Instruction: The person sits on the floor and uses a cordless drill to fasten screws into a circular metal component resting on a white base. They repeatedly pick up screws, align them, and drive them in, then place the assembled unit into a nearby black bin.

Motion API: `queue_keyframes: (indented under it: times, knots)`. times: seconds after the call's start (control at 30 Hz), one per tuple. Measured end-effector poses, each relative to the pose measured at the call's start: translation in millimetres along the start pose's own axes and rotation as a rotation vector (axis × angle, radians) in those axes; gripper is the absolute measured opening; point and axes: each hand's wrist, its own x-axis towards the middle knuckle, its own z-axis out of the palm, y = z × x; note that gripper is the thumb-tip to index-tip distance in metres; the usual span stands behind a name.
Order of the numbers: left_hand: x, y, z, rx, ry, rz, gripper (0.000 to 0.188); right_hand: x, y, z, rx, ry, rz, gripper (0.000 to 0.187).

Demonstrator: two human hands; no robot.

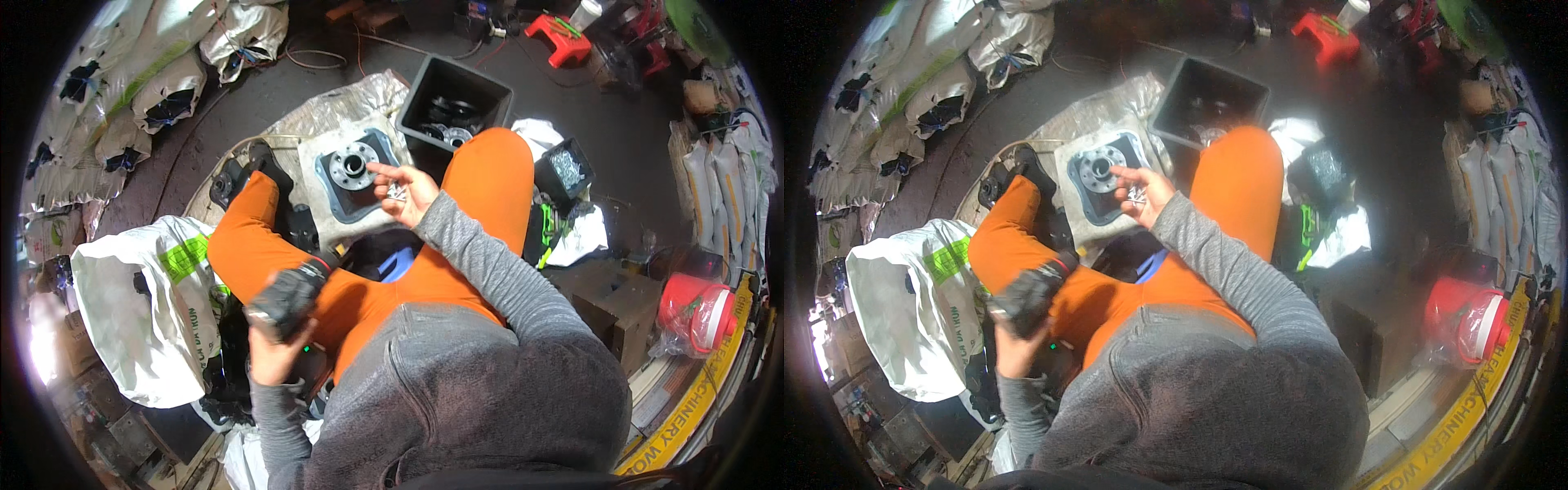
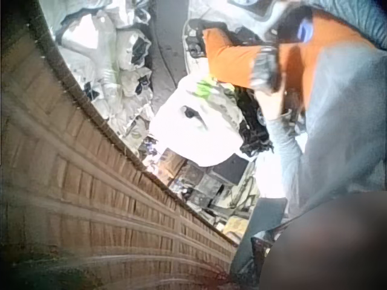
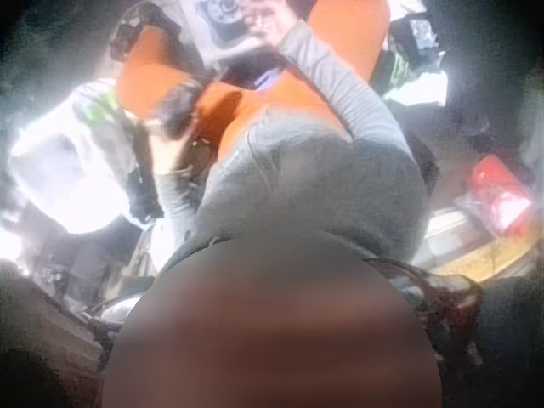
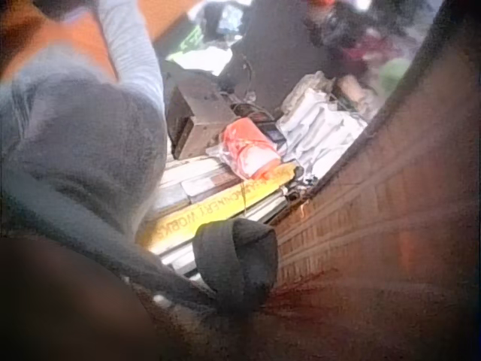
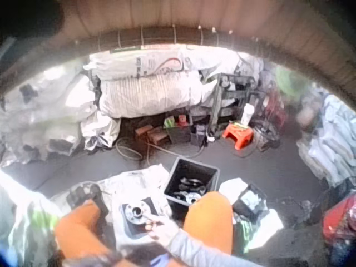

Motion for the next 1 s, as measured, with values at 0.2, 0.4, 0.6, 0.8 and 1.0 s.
queue_keyframes:
  times: [0.2,0.4,0.6,0.8,1.0]
  knots:
    - [37.7,33.3,-1.9,-0.508,-0.05,-0.256,0.083,-4.4,36.0,-12.3,0.267,-0.236,0.023,0.041]
    - [64.8,37.6,20.0,-0.343,-0.109,-0.257,0.057,-4.7,25.0,-16.2,0.25,-0.091,-0.041,0.039]
    - [75.1,32.8,26.1,-0.151,-0.204,-0.133,0.078,-3.4,24.4,-13.7,0.337,-0.056,-0.018,0.033]
    - [85.8,51.3,32.1,-0.009,-0.171,0.084,0.056,-0.9,29.4,-23.1,0.374,-0.177,-0.019,0.027]
    - [73.8,54.6,22.6,-0.054,-0.338,-0.177,0.078,0.9,30.5,-30.7,0.162,0.003,-0.024,0.026]
